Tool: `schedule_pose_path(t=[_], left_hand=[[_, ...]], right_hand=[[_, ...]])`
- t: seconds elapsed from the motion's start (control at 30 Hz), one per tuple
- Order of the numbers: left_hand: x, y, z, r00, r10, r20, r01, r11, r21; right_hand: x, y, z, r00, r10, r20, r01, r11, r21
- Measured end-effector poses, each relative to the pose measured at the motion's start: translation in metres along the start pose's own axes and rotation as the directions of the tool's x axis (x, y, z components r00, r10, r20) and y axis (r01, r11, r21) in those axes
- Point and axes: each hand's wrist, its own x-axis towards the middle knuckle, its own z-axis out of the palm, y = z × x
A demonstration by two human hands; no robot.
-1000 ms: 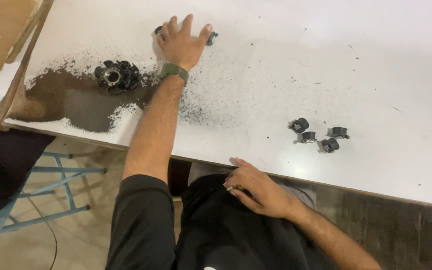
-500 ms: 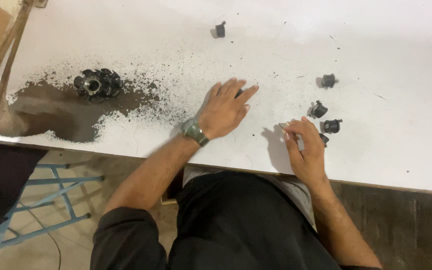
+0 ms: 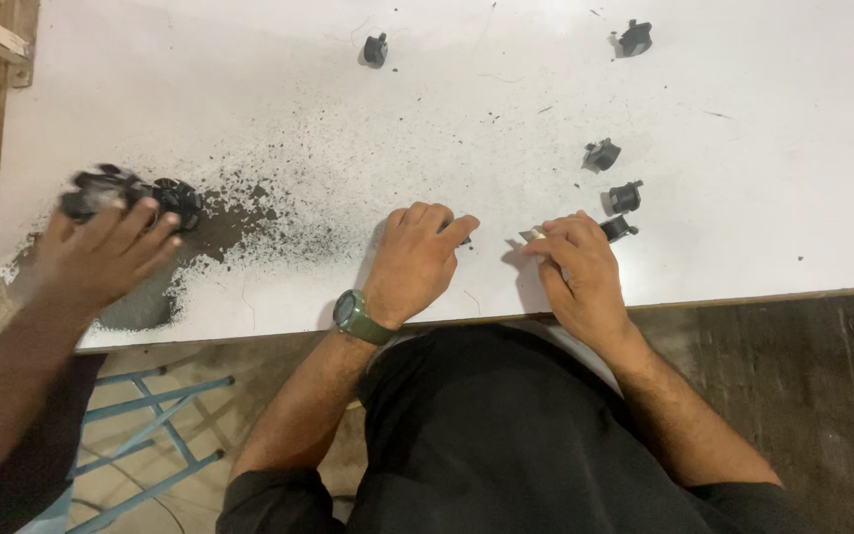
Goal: The person sits at a white workbench assembling omni wheels, fitting black roller components onto wheel hubs one at a time and using a small hex key to tighten them, placing finished wheels in a growing pile on the table.
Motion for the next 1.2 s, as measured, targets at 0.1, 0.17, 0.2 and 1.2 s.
schedule_pose_path(t=[0.1, 0.17, 0.2, 1.2], left_hand=[[0.001, 0.006, 0.006, 0.999, -0.030, 0.043, 0.041, 0.964, -0.263], [-0.003, 0.012, 0.012, 1.000, -0.013, -0.016, 0.007, 0.942, -0.335], [-0.006, 0.016, 0.015, 0.994, 0.030, -0.107, -0.059, 0.956, -0.287], [-0.054, 0.043, 0.057, 0.891, -0.113, -0.440, 0.021, 0.978, -0.209]], right_hand=[[0.002, -0.006, -0.003, 0.995, -0.074, 0.074, 0.080, 0.993, -0.082], [0.003, -0.007, -0.002, 0.989, -0.098, 0.111, 0.108, 0.990, -0.095], [0.003, -0.007, -0.001, 0.986, -0.106, 0.131, 0.120, 0.988, -0.101], [-0.043, 0.001, 0.035, 0.979, -0.204, -0.026, 0.203, 0.979, -0.023]])
